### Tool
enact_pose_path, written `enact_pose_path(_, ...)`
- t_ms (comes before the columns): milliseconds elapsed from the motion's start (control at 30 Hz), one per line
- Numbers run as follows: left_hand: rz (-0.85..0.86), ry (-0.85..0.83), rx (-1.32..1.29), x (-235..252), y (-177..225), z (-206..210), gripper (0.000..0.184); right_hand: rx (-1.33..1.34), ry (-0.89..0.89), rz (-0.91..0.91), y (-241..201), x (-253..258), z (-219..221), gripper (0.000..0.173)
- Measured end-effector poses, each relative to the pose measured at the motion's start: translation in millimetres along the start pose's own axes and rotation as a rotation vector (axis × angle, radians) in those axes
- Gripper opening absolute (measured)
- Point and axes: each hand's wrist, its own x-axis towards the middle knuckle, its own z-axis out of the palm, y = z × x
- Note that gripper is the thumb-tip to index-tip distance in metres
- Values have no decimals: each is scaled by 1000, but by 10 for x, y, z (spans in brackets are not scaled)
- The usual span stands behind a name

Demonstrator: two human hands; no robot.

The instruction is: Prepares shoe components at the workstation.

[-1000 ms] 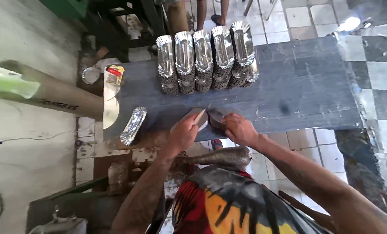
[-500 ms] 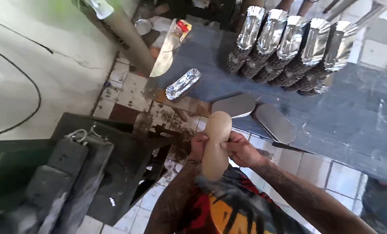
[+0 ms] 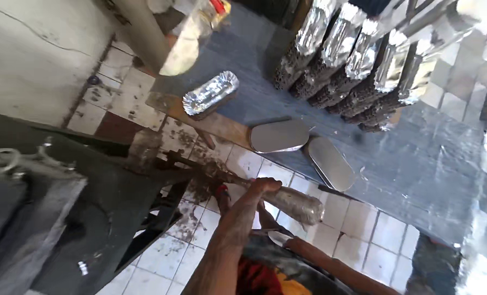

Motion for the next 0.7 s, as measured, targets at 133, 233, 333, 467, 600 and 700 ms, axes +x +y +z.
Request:
enact_pose_path(133, 202, 288, -228, -1431, 42, -509, 56, -246, 34, -254, 667, 400, 252, 34)
enact_pose_path(233, 446, 573, -565, -2641, -136, -698, 52, -234, 73, -335, 494, 352, -5, 36)
enact_pose_path(333, 437, 935, -943, -3390, -336, -1066, 44, -96, 202, -463, 287, 424, -265, 38)
enact_pose_path(467, 452, 1464, -736, -3605, -846, -1114, 43, -27, 419, -625, -374, 475, -446, 35)
enact_pose_path(600, -307, 1310, -409, -3882, -1797, -604, 64, 50, 599, -789, -1253, 548, -450, 31)
enact_pose_path(700, -501, 1163, -380, -4367, -2452, -238, 65, -14, 738, -966, -2025, 576, -404, 31)
